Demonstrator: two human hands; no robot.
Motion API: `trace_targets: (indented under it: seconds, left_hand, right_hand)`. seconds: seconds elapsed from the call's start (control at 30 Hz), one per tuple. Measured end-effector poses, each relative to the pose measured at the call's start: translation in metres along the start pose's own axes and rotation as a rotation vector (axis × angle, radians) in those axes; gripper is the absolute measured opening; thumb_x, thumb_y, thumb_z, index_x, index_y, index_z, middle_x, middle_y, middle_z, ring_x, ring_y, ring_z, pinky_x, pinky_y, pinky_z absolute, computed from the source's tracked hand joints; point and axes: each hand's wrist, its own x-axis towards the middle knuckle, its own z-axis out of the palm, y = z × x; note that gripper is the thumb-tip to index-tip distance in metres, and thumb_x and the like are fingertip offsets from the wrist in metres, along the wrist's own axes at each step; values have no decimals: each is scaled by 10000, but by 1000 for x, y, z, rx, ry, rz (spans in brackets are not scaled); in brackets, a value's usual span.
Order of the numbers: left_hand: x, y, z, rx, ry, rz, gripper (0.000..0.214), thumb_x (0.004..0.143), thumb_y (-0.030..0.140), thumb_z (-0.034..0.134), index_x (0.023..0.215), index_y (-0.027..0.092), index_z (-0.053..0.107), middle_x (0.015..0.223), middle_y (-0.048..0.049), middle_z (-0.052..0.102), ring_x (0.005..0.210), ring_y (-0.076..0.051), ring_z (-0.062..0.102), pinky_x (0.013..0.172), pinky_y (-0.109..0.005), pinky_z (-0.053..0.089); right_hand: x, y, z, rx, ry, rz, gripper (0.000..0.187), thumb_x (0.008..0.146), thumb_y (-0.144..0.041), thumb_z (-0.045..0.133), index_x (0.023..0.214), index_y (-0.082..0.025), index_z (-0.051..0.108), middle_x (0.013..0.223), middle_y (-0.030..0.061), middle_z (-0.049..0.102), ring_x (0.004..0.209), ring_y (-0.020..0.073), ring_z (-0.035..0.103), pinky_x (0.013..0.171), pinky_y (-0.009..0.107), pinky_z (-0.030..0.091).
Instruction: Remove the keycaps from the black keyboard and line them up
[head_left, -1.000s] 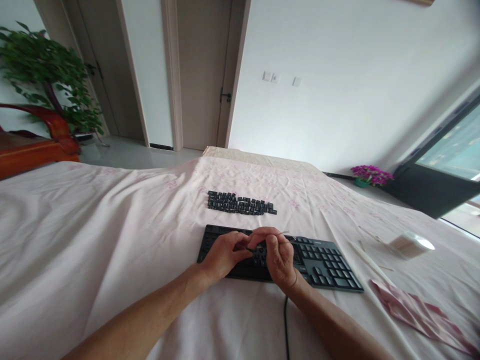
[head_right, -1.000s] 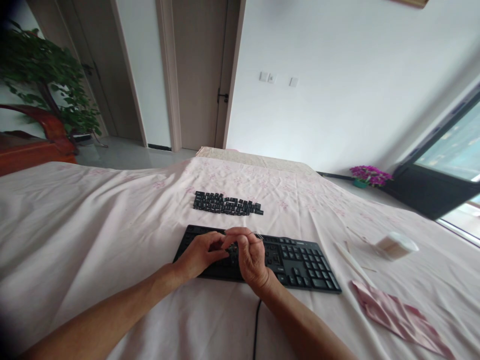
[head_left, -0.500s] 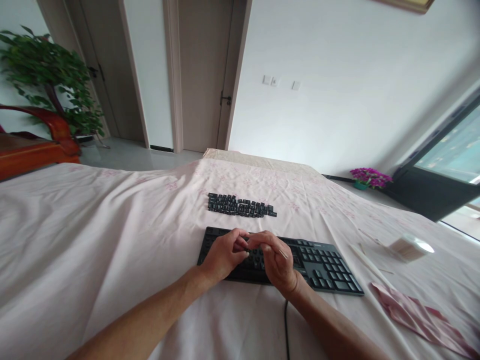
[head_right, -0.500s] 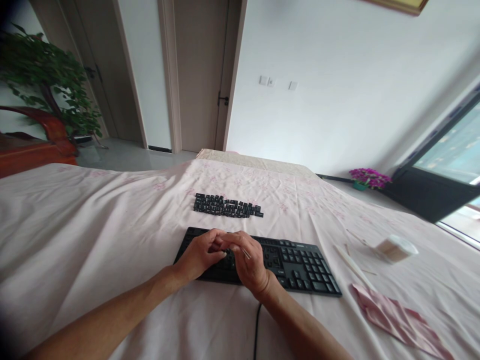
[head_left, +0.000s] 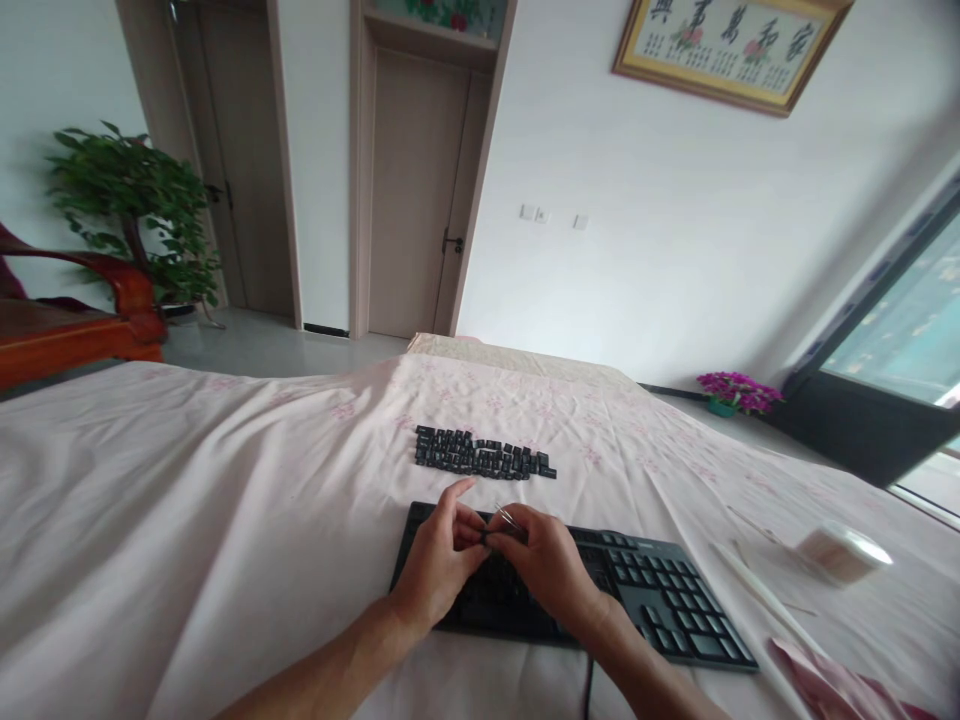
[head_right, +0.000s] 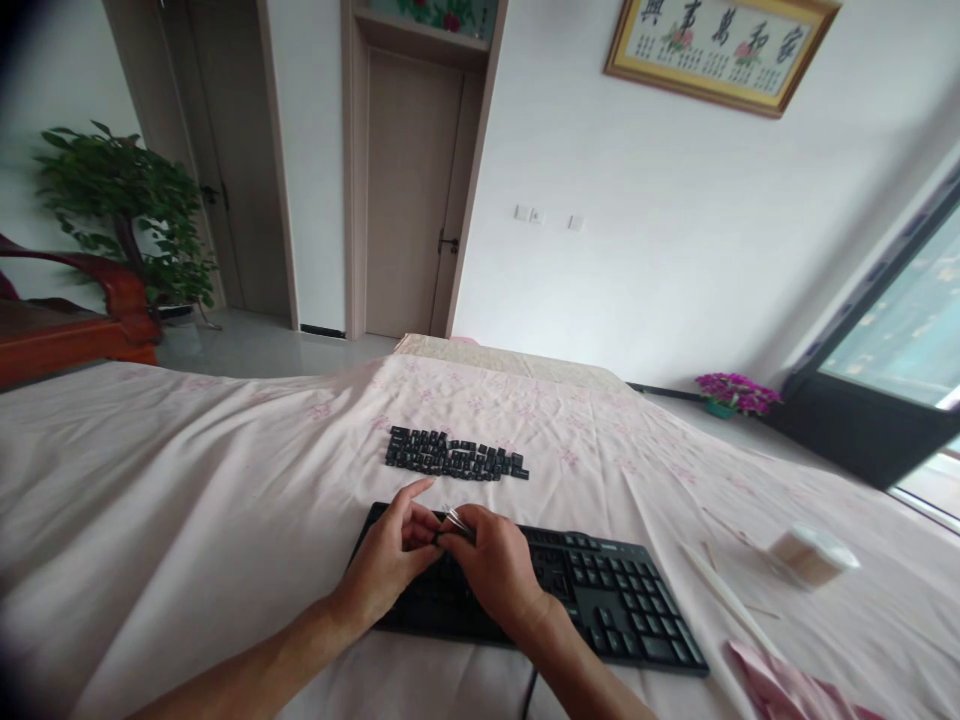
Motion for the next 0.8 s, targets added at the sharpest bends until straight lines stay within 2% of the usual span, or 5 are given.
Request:
trace_targets:
  seconds: [0.23,0.33,0.43,0.57,0.8]
  left_hand:
    - [12,17,-32,425,83,150,407,716,67,546,1080,238,604,1015,-32,639,932,-178,592,889,-324,452]
    - [19,10,-47,583,140,176,323,724,86,549,995,232,647,1050,-35,650,1041,-220,554,966,-361,394]
    - [25,-5,-57,543,156,110,257,792,181,516,1013,212,645,1052,-42,655,1017,-206,575,936,-334,419]
    - [30,-22,-62,409,128,15,267,841,307,483,1026,205,646,1037,-42,673,950,-178,617,873,-281,455]
    - [32,-24,-62,413,122,-9,240,829,288,488,978,230,666,1025,-18,687,956,-172,623,872,-266,447]
  right_hand:
    - [86,21,-13,-112,70,105,173,761,-351,620,863,-239,704,773,-8,708,713,158,626,637,236,404]
    - [132,33,-12,-310,44,229,173,775,-355,597,867,-272,717,825,-10,714,772,164,632,612,230,379]
    - [163,42,-6,-366,24,266,167,773,-342,599,853,-274,729,835,3,717,802,178,636,611,237,371]
    - [186,50,7,-413,-10,272,156,764,-319,617,846,-273,742,887,14,719,870,190,636,652,238,383]
    - [204,61,26,-466,-84,285,160,731,-322,643,846,-296,752,892,26,723,893,209,641,690,253,408]
